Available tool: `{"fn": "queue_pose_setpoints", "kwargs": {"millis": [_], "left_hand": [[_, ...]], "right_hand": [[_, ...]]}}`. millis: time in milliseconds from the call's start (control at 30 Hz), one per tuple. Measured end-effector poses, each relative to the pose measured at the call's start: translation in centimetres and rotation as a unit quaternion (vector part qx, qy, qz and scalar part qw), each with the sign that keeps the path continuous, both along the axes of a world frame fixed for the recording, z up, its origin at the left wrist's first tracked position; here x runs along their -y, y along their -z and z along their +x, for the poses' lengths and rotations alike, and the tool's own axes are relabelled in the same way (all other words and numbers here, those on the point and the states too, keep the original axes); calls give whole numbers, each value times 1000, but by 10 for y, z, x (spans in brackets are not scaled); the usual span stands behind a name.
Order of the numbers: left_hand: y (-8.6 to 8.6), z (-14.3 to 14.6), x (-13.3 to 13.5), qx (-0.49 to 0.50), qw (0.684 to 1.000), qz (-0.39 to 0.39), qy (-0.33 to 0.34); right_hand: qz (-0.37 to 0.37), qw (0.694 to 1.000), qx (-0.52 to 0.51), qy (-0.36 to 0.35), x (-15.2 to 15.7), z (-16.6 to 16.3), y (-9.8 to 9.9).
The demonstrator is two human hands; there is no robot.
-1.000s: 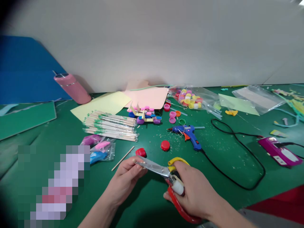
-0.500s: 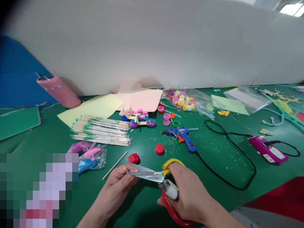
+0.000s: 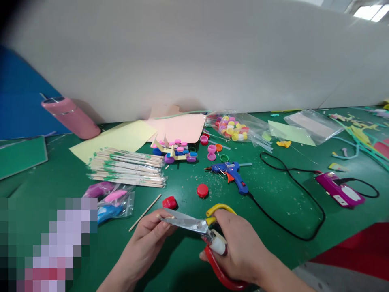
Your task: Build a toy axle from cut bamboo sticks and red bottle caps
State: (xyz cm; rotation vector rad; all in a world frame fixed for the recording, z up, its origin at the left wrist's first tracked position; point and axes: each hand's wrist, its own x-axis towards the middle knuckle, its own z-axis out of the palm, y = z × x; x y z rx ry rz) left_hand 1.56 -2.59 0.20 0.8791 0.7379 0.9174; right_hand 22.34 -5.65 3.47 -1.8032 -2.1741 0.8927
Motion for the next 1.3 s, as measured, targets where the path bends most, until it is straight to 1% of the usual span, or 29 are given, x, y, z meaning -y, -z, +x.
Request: {"fn": "queue_pose_setpoints", "kwargs": {"millis": [367,633,733,900,1067,1200,1300], "left_hand": [[6,1,3,-8,999,-20,-27],[7,0,3,-36,999,0,-36],[7,-1,3,-39,999,8,-35],[4,3,5,-27,1000,0,-14],[5,5,4,-12,999,-13,-34],[2,4,2,10,998,-5,-57],[1,3,3,-2,998,2,-56]], "right_hand": [[-15,1000,1,12,2,-1,2],[-14,1000,9,4,1,-1,3],[-13,1000,17,2,1,-1,3],[-21,1000,20,-1,-1,-2,0],[-11,1000,11,-17,-5,-2,-5],[-12,1000,8,-10,-3,-1,-6],[-15,1000,8,-4,-1,0,-6]]}}
